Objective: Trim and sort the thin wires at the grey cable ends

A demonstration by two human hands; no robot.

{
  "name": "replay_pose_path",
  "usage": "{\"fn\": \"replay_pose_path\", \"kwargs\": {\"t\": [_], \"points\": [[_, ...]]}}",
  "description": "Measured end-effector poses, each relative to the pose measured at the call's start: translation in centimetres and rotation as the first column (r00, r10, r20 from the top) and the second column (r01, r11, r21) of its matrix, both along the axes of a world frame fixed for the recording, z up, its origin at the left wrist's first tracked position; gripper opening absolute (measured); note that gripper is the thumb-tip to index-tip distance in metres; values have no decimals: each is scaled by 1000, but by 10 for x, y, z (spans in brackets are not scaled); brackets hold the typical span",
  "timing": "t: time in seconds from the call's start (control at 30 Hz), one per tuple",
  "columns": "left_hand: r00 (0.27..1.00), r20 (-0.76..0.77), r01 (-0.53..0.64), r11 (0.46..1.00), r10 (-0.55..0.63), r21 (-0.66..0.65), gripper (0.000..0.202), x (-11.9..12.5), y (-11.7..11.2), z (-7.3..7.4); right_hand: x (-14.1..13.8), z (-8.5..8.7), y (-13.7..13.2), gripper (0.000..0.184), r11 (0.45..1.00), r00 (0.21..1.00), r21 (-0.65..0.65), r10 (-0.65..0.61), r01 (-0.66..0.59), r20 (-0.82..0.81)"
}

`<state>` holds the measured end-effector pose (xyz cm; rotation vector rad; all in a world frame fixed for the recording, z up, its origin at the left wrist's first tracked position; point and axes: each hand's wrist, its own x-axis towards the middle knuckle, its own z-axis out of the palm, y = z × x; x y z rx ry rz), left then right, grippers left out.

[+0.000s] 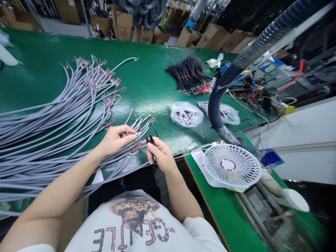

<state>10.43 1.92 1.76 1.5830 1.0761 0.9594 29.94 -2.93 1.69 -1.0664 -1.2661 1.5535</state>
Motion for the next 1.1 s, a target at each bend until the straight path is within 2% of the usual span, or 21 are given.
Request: {"fn": "replay_pose_path", "kwargs": {"t": [0.47, 0.8, 1.1], "points": [[992, 15, 124, 992, -124, -2, 33, -1, 0, 9, -12, 1, -3, 25, 1000, 999, 0, 22, -22, -45], [992, -98, 98, 978, -81, 184, 23, 0, -4, 7, -12, 0, -7, 23, 1000, 998, 6, 17, -16, -56], [987, -148, 79, 984, -56, 158, 26, 1, -6, 9, -13, 0, -7, 25, 1000, 999, -4, 13, -13, -45]]}}
